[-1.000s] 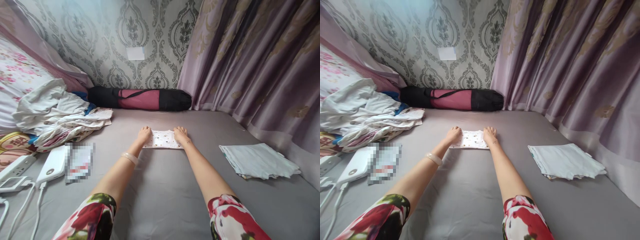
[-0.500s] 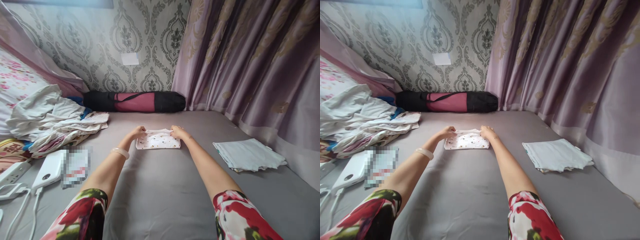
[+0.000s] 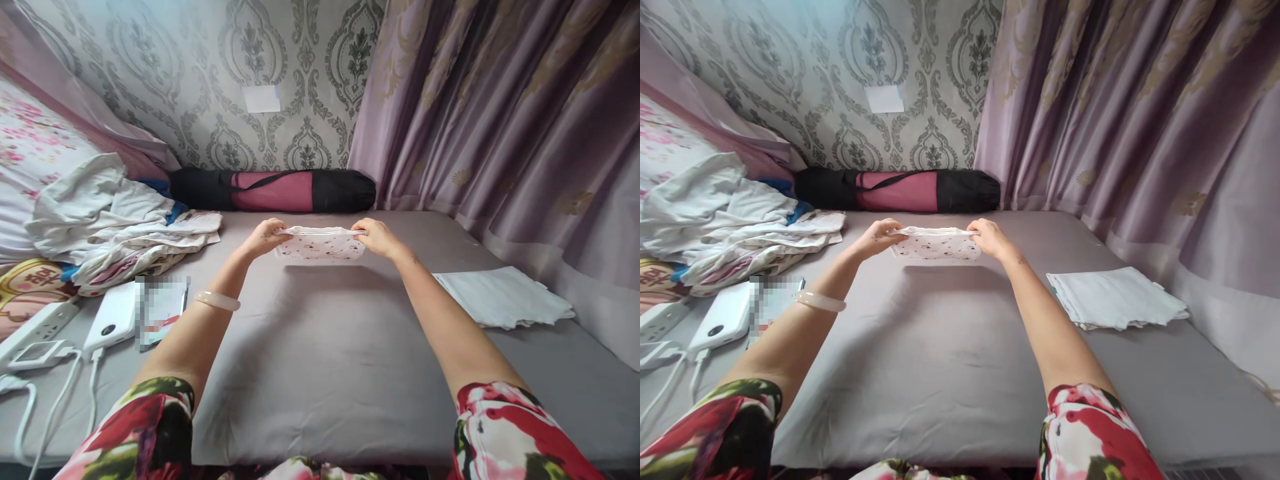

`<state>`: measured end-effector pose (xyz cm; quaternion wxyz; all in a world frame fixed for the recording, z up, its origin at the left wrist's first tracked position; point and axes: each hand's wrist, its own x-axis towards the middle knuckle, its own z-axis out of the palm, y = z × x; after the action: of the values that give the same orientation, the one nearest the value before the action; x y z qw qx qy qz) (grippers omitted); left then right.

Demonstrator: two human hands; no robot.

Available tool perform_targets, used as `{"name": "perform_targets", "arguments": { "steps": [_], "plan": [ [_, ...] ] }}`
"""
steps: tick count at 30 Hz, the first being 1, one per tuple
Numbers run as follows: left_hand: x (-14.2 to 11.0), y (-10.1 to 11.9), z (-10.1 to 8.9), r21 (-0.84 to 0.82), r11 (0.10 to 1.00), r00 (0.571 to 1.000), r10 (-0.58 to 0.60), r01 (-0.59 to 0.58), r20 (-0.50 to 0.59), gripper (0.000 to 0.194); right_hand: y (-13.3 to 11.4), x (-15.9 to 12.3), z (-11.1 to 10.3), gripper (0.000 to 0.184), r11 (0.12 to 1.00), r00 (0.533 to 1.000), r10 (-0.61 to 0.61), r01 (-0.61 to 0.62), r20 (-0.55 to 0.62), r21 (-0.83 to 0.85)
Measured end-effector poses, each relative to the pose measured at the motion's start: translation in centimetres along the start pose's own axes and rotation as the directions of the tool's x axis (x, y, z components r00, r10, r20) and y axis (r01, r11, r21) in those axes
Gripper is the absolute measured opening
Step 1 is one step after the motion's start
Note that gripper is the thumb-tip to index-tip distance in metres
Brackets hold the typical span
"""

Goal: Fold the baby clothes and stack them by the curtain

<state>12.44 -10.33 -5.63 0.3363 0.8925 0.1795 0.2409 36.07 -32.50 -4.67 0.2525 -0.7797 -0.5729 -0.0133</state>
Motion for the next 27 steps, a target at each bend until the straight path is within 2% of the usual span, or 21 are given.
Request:
{"name": "perform_targets", "arguments": {
  "steps": [2, 5, 12, 17, 22, 25, 27],
  "plan": [
    [-0.8, -0.2, 0.5, 0.071, 0.992, 0.994, 0.106, -0.103, -0.028, 0.026, 0.1, -1.1, 0.7, 0.019, 0.994, 0.994, -0.08, 0.074, -0.076, -0.078],
    [-2.9, -0.4, 1.4, 0.152, 0.973, 0.985, 0.169, -0.172, 0.028, 0.021, 0.0, -3.5, 1.9, 0.025, 0.973, 0.979, -0.18, 0.164, -0.091, -0.164],
    [-8.6, -1.6, 3.4, 0.241, 0.91, 0.936, 0.298, -0.338, 0.185, 0.029, -1.4, -9.8, 3.7, 0.029, 0.929, 0.966, -0.256, 0.258, 0.044, -0.264],
    [-11.0, -2.1, 4.4, 0.35, 0.866, 0.91, 0.239, -0.357, 0.338, 0.039, -1.9, -12.0, 4.5, 0.03, 0.908, 0.951, -0.257, 0.299, 0.173, -0.294],
    [-12.0, -1.4, 4.0, 0.418, 0.835, 0.897, 0.183, -0.358, 0.402, 0.051, -2.2, -12.6, 4.2, 0.034, 0.911, 0.93, -0.258, 0.324, 0.261, -0.256],
    [-11.8, -0.5, 3.8, 0.434, 0.836, 0.893, 0.137, -0.337, 0.428, 0.048, -2.9, -12.1, 4.2, 0.029, 0.928, 0.947, -0.204, 0.267, 0.247, -0.259],
    [-11.3, 0.3, 4.2, 0.477, 0.833, 0.916, 0.081, -0.279, 0.393, 0.042, -3.6, -11.2, 4.8, 0.029, 0.947, 0.969, -0.151, 0.198, 0.193, -0.252]
  ]
}}
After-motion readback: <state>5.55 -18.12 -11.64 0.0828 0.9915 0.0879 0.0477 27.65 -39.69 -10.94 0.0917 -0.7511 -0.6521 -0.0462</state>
